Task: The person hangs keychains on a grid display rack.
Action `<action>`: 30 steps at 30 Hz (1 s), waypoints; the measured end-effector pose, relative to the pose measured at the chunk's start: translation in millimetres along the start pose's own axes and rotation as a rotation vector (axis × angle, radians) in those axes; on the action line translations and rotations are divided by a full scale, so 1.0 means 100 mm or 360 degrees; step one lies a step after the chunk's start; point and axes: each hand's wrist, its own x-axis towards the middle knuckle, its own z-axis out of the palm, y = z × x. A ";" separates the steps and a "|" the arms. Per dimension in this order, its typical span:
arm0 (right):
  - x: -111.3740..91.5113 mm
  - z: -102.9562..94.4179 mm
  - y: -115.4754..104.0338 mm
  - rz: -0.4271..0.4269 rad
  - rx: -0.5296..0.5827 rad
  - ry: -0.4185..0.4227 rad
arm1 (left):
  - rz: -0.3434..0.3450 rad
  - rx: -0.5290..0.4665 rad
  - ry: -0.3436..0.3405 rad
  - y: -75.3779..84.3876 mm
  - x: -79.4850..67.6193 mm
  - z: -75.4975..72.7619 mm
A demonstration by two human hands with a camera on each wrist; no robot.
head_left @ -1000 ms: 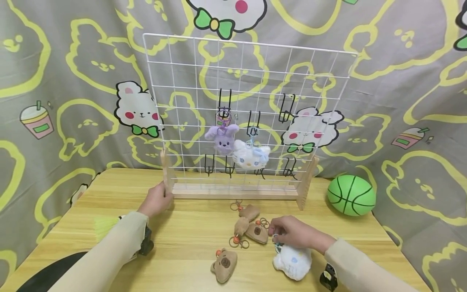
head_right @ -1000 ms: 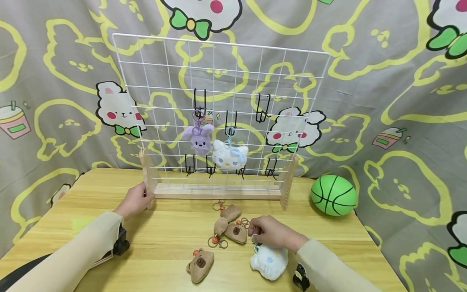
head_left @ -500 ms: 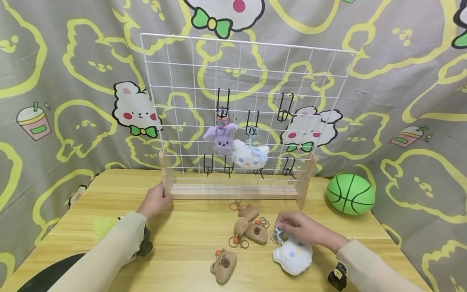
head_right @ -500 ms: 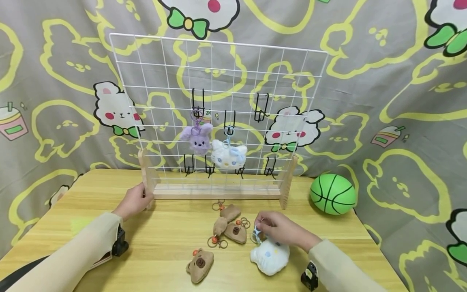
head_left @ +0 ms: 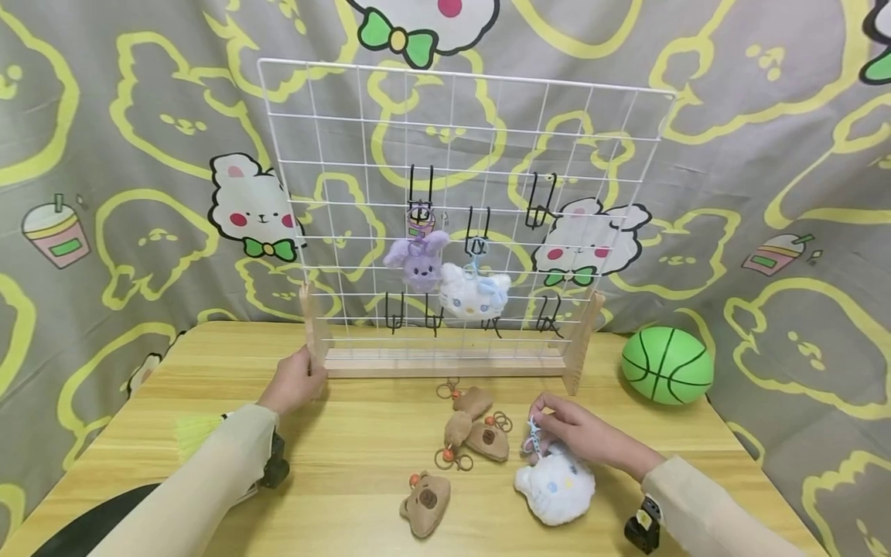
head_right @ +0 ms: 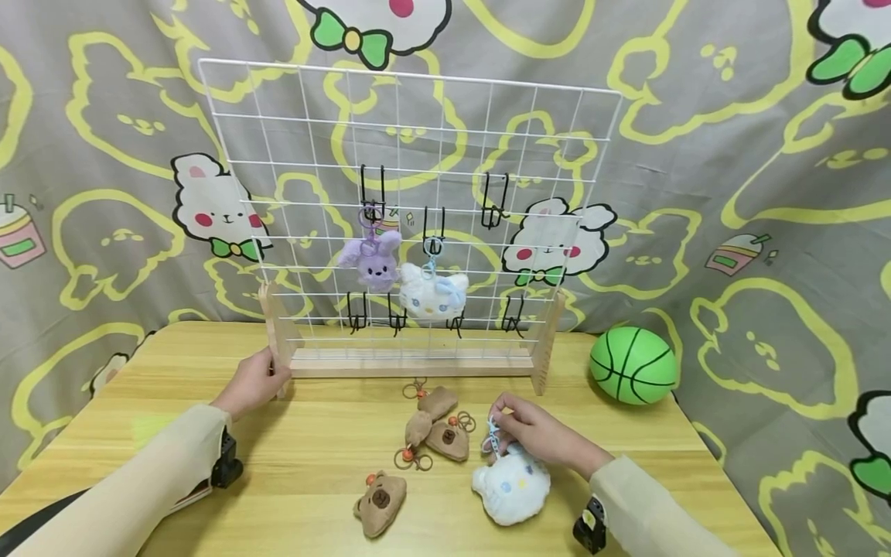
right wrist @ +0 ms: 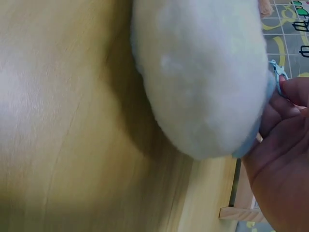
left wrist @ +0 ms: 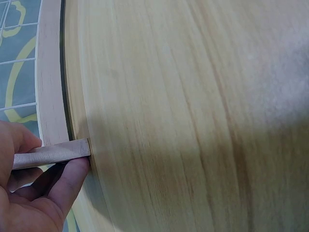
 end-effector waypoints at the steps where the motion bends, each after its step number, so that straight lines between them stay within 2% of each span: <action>1: -0.01 0.00 -0.01 0.0004 0.0025 -0.0001 | -0.0002 0.0000 0.0001 0.00 0.00 0.00; 5: -0.03 -0.03 -0.03 -0.0012 0.0072 0.0018 | -0.0016 -0.0007 -0.0015 0.00 -0.01 0.00; 8: -0.04 -0.05 -0.07 -0.0077 0.0024 0.0072 | -0.0022 -0.0001 -0.0016 0.00 -0.01 0.00; 14: -0.06 -0.04 -0.18 -0.0187 0.0000 0.0233 | -0.0024 -0.0019 -0.0015 0.01 -0.01 0.00; 30: -0.06 0.04 -0.21 -0.0136 0.0046 0.0401 | -0.0040 -0.0026 -0.0023 0.07 -0.05 -0.01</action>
